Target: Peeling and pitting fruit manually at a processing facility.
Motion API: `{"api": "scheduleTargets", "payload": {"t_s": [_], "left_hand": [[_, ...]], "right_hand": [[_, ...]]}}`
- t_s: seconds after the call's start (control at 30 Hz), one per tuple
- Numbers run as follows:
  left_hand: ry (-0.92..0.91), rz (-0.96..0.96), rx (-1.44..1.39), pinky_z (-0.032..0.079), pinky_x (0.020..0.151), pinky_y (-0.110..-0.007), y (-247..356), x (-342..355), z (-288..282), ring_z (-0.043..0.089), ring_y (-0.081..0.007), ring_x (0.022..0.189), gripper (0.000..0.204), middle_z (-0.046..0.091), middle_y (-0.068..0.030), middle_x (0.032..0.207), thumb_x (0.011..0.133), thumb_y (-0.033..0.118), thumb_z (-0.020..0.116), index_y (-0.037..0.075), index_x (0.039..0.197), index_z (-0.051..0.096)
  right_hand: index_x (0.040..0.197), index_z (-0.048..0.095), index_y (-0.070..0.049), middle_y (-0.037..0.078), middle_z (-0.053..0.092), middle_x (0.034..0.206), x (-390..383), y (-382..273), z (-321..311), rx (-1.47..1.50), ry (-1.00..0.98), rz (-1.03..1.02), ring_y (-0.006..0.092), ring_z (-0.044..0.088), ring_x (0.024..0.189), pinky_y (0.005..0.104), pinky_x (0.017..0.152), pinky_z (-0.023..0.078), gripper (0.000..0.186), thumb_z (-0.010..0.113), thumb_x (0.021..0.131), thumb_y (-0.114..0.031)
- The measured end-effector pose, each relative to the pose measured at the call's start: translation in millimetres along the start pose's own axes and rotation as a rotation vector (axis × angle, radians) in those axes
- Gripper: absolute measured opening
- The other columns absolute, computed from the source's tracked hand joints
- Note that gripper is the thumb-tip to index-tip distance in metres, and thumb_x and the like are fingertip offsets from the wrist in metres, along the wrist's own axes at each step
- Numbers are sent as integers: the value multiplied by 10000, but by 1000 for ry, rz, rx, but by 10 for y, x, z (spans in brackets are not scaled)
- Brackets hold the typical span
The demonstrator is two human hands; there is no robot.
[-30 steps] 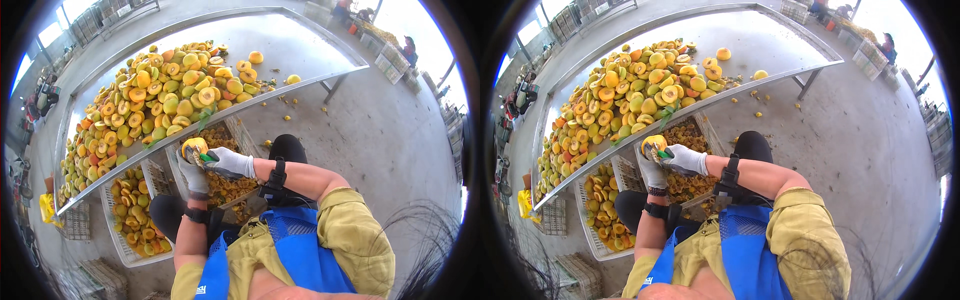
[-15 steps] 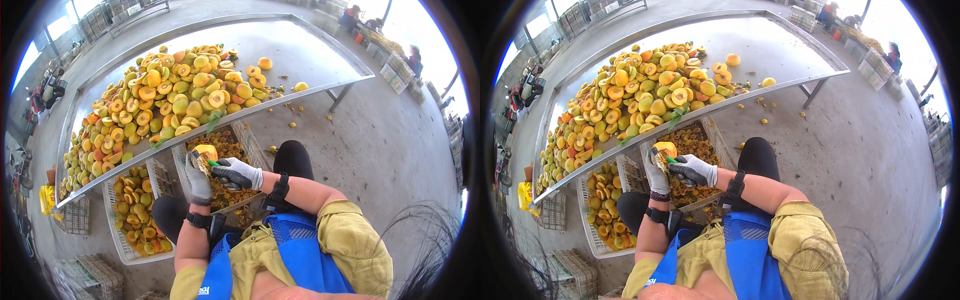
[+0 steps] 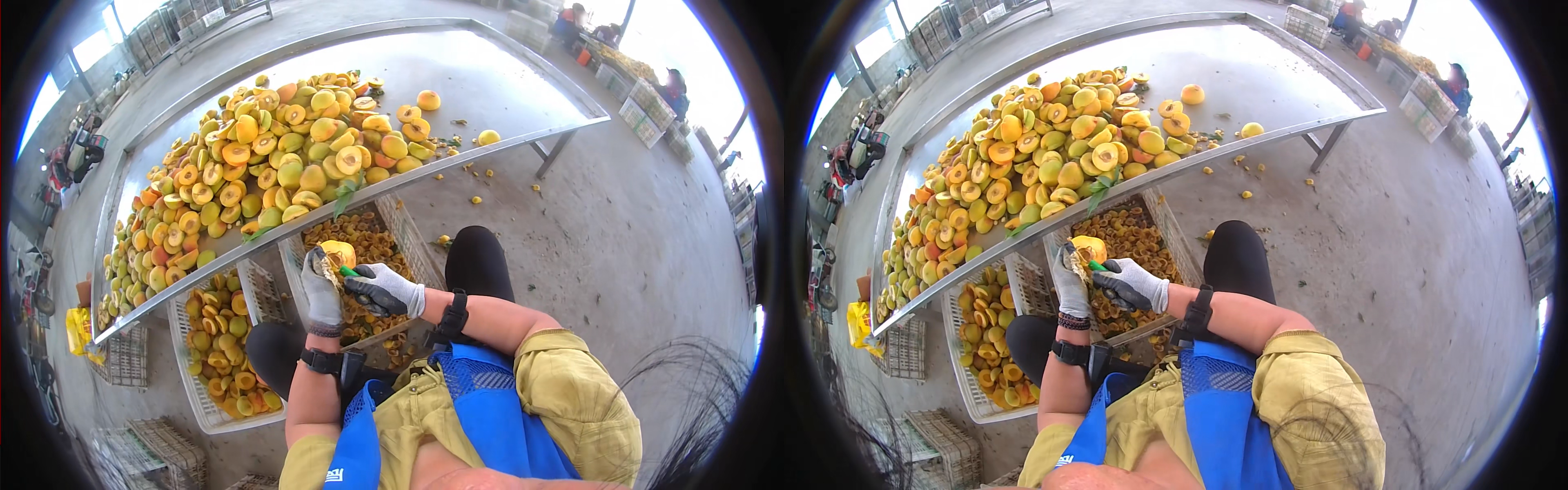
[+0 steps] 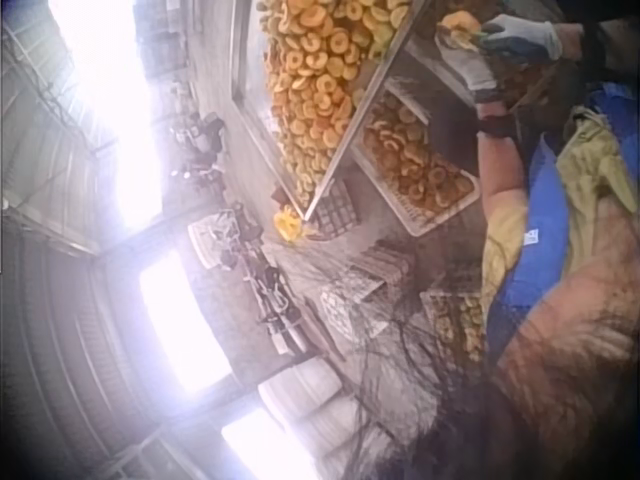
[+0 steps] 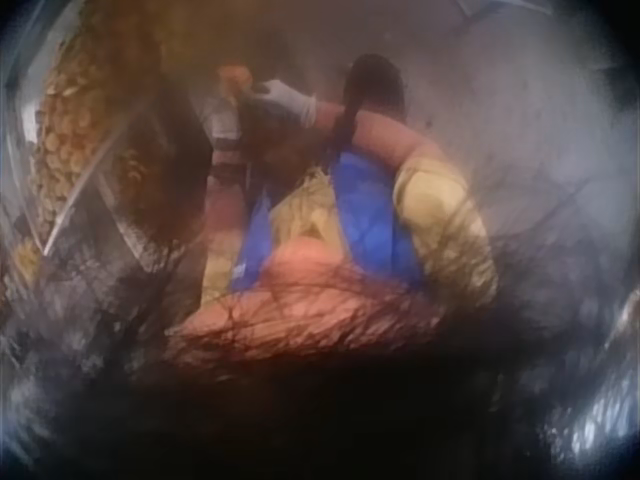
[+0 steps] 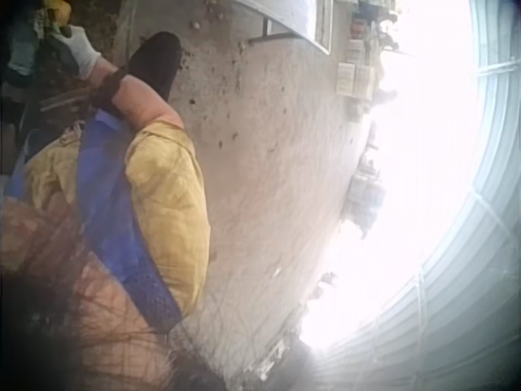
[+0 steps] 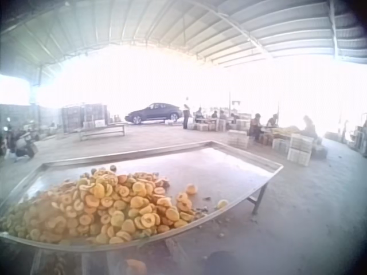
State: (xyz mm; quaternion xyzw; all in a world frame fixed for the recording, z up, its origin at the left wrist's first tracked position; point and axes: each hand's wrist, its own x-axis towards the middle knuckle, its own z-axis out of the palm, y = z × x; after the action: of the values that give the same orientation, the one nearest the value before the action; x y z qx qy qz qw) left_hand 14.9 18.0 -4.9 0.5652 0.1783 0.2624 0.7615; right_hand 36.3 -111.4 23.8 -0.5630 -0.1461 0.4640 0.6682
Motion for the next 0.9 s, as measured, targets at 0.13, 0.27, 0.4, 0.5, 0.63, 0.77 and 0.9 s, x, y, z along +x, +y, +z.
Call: {"api": "scheduleTargets", "payload": {"t_s": [0.13, 0.27, 0.4, 0.5, 0.63, 0.77, 0.9], "left_hand": [[-17, -47, -56, 428, 640, -230, -92, 51, -57, 511, -111, 709, 250, 548, -36, 810, 839, 227, 468, -3, 919, 520], [-22, -95, -147, 472, 591, -262, -113, 72, -92, 569, -160, 661, 233, 571, -64, 773, 829, 211, 471, -7, 885, 533], [18, -133, -158, 474, 591, -262, -130, 69, -92, 569, -161, 662, 237, 573, -68, 773, 827, 209, 474, -12, 888, 532], [-15, -159, -145, 457, 606, -254, -167, 58, -70, 550, -150, 659, 220, 567, -60, 773, 829, 196, 471, -6, 888, 535], [-8, -167, -108, 458, 600, -256, -82, 26, -51, 544, -149, 653, 215, 562, -61, 765, 827, 189, 475, -8, 889, 534], [182, -141, 4, 471, 581, -266, -157, 201, -222, 551, -159, 653, 178, 551, -73, 767, 832, 120, 440, -19, 918, 511], [226, -108, 39, 498, 623, -315, -278, 399, -557, 572, -218, 698, 234, 559, -116, 826, 839, 145, 400, -22, 971, 497]], "right_hand": [[810, 480, -68, -12, 438, 537, 31, 87, 6, -82, 44, -67, 62, 378, 370, 201, 326, 296, 180, 496, 816, -247], [805, 478, -65, -12, 442, 538, 76, 173, -6, -135, 80, -149, 64, 387, 368, 201, 324, 301, 190, 499, 814, -253], [801, 478, -62, -13, 439, 533, 27, 123, 21, -92, 68, -30, 65, 386, 361, 202, 318, 301, 205, 504, 811, -265], [792, 474, -61, -13, 440, 533, 13, 193, 14, -62, 96, -32, 66, 386, 360, 204, 318, 301, 207, 503, 812, -265], [782, 461, -55, -13, 445, 541, 15, 243, 73, -110, 176, -162, 61, 396, 388, 206, 343, 317, 191, 505, 813, -238], [787, 462, -54, -8, 444, 577, 85, 282, -144, -163, 286, -337, 58, 412, 467, 212, 398, 338, 158, 529, 797, -196], [841, 454, -10, 67, 506, 606, 136, 104, -438, -620, 332, -299, 151, 493, 518, 293, 472, 399, 211, 529, 779, -197]]}}
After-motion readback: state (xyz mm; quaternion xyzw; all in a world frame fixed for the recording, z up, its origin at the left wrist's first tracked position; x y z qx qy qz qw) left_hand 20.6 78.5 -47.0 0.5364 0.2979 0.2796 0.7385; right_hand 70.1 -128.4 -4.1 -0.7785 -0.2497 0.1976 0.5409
